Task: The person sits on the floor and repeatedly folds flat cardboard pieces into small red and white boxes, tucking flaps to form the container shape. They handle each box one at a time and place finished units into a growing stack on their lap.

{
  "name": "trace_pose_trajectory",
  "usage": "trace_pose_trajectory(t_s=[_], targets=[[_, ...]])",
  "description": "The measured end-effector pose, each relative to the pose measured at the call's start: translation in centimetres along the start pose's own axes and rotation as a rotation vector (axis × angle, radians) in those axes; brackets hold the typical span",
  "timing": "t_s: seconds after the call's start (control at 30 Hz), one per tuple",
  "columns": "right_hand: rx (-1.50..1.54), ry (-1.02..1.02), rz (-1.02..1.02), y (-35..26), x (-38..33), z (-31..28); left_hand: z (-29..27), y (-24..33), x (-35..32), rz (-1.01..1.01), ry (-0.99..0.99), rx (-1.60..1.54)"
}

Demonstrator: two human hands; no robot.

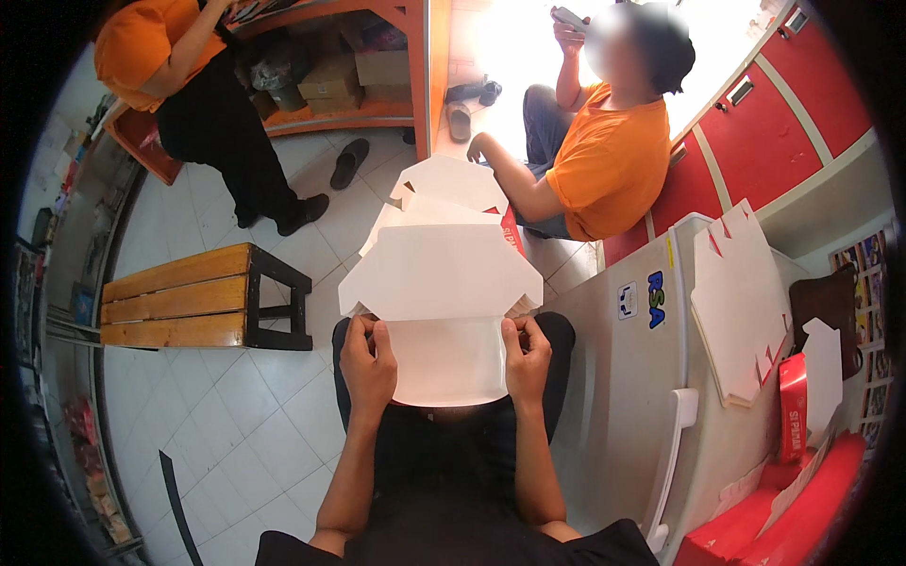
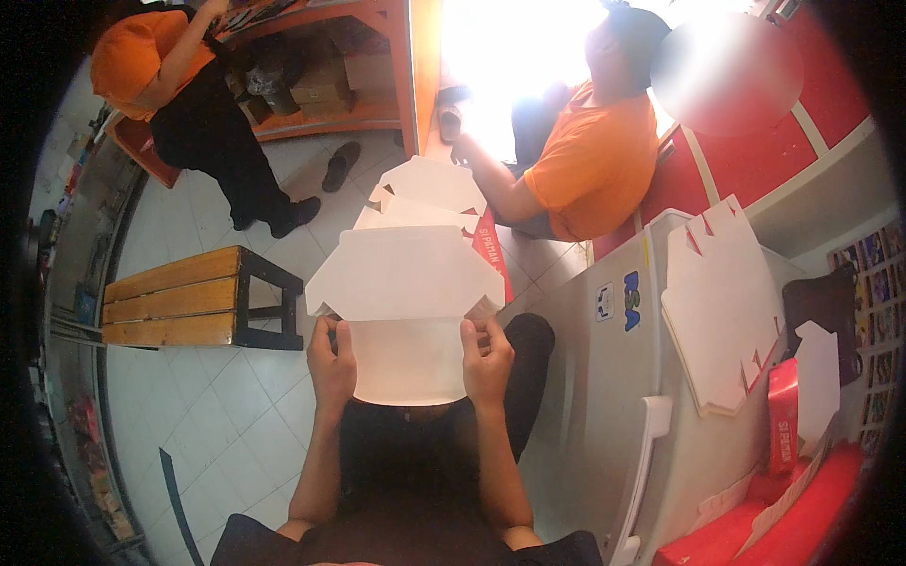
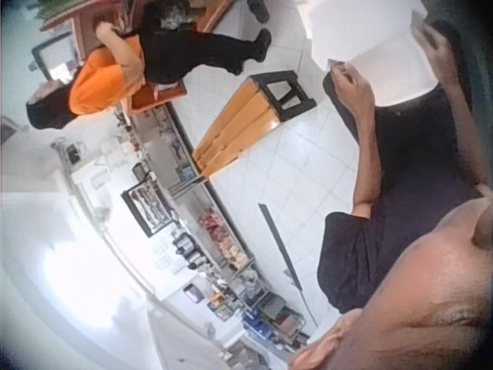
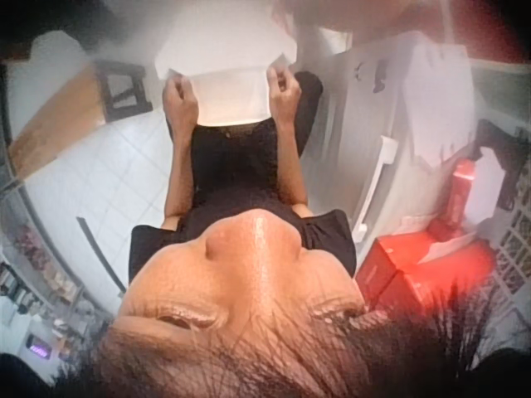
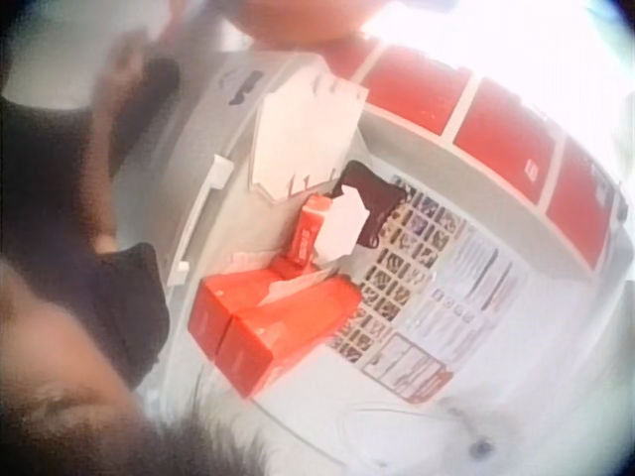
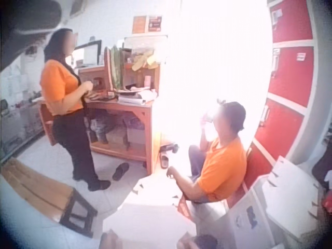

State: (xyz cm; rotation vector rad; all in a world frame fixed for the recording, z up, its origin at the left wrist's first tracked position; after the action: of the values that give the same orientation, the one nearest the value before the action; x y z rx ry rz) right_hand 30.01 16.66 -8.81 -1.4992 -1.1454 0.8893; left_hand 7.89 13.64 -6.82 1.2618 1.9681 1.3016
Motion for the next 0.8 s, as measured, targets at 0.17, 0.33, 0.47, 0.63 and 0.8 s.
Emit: trace_pose_trajectory(t_s=[0.17, 0.33, 0.47, 0.63, 0.8], targets=[[-0.019, -0.012, -0.12, 0.4, -1.7, -0.9, -1.5, -0.8, -1.9, 0.02, -0.058, -0.062], [0.344, -0.038, -0.035, 4.5, -7.0, -4.7, -4.5, -1.3, -7.2, 0.042, -0.109, -0.129], [0.864, 0.162, 0.089, 10.1, -5.9, -7.2, -5.8, -2.4, -11.2, 0.135, -0.097, -0.023], [0.407, 0.055, 0.145, 11.4, 4.0, -7.2, -5.3, -2.5, -12.0, 0.198, -0.021, -0.081], [-0.129, -0.52, -0.28, 6.1, 15.3, 3.1, -5.6, -3.4, -12.8, 0.13, -0.02, -0.046]])
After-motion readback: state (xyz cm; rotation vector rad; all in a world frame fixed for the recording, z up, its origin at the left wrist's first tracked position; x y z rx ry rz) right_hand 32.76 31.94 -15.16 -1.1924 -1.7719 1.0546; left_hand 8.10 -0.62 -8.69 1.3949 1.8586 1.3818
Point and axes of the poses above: each hand's wrist, its own x-axis towards the middle knuckle, its own z-axis out of the palm, y = z × x, the point moved 2 cm from there along x, towards the middle knuckle, and after that the axes turned 1 degree about -z, right-handed, at the moved point
